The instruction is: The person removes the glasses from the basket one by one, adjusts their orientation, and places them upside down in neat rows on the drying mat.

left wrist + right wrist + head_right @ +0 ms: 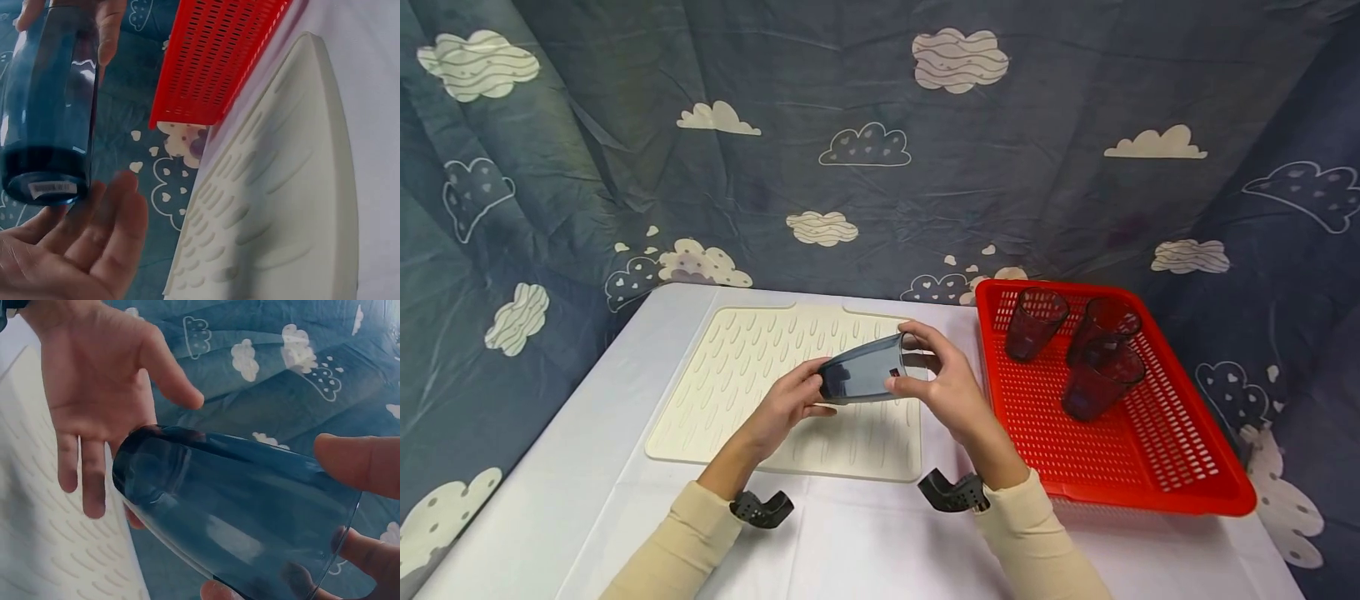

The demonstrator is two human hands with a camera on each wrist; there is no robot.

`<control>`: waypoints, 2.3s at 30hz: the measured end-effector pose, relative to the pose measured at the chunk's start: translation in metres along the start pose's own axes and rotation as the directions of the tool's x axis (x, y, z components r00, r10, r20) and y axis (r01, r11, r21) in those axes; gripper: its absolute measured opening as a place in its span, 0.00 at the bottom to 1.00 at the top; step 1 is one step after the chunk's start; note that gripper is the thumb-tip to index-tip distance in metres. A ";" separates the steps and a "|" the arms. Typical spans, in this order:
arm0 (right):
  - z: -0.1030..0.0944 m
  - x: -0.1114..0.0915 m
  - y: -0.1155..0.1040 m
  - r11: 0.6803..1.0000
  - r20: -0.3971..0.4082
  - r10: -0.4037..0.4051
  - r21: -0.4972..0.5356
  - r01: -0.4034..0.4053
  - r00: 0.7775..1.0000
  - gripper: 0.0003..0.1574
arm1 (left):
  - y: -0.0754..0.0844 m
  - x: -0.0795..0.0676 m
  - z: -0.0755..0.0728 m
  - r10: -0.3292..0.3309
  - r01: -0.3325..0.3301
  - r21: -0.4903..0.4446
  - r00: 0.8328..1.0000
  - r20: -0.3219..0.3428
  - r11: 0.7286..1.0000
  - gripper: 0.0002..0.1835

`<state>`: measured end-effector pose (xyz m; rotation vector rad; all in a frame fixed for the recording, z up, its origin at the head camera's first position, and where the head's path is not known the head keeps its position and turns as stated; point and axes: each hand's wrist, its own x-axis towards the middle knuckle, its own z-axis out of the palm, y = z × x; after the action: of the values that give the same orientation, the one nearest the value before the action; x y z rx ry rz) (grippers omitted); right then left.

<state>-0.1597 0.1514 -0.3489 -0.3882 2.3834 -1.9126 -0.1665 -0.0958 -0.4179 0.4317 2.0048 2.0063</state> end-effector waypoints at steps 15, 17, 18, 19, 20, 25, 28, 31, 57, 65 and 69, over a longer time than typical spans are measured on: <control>0.007 0.005 0.023 0.999 0.020 0.044 -0.030 -0.043 0.999 0.40 | -0.011 0.004 0.003 -0.045 0.045 0.018 0.999 -0.010 0.999 0.32; 0.007 0.005 0.024 0.998 0.015 0.043 -0.040 -0.042 0.999 0.41 | -0.010 0.006 0.005 -0.059 0.059 0.013 0.998 -0.017 0.998 0.34; 0.007 0.005 0.025 0.998 0.013 0.042 -0.040 -0.042 0.999 0.41 | -0.010 0.006 0.005 -0.061 0.062 0.012 0.998 -0.019 0.998 0.35; 0.007 0.005 0.026 0.998 0.012 0.042 -0.040 -0.042 0.999 0.41 | -0.009 0.006 0.006 -0.067 0.067 0.010 0.997 -0.023 0.998 0.35; 0.007 0.006 0.026 0.998 0.011 0.042 -0.040 -0.042 0.999 0.41 | -0.009 0.007 0.006 -0.067 0.068 0.011 0.997 -0.026 0.998 0.35; 0.006 0.007 0.027 0.999 0.015 0.044 -0.027 -0.043 0.999 0.41 | -0.009 0.008 0.007 -0.057 0.058 0.022 0.997 -0.051 0.998 0.35; 0.005 0.007 0.027 0.999 0.022 0.049 -0.024 -0.048 0.999 0.42 | -0.008 0.008 0.007 -0.059 0.062 0.037 0.996 -0.071 0.997 0.36; 0.004 0.006 0.027 0.998 0.027 0.055 -0.039 -0.054 0.998 0.42 | -0.008 0.010 0.009 -0.065 0.070 0.054 0.994 -0.089 0.996 0.37; 0.000 0.005 0.038 0.989 0.082 -0.012 0.147 0.000 0.997 0.44 | 0.038 0.017 -0.010 0.030 -0.006 0.364 0.998 -0.059 0.931 0.38; 0.004 0.005 0.040 0.966 0.084 -0.048 0.255 0.025 0.995 0.43 | 0.058 0.020 -0.021 0.024 -0.023 0.489 1.000 0.004 0.872 0.36; 0.007 0.005 0.041 0.960 0.097 -0.024 0.281 -0.004 0.995 0.42 | 0.062 0.019 -0.025 -0.012 0.000 0.547 1.000 0.018 0.837 0.36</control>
<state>-0.1697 0.1520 -0.3893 -0.4623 2.0128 -2.1408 -0.1922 -0.1112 -0.3556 0.5531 2.5472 1.3756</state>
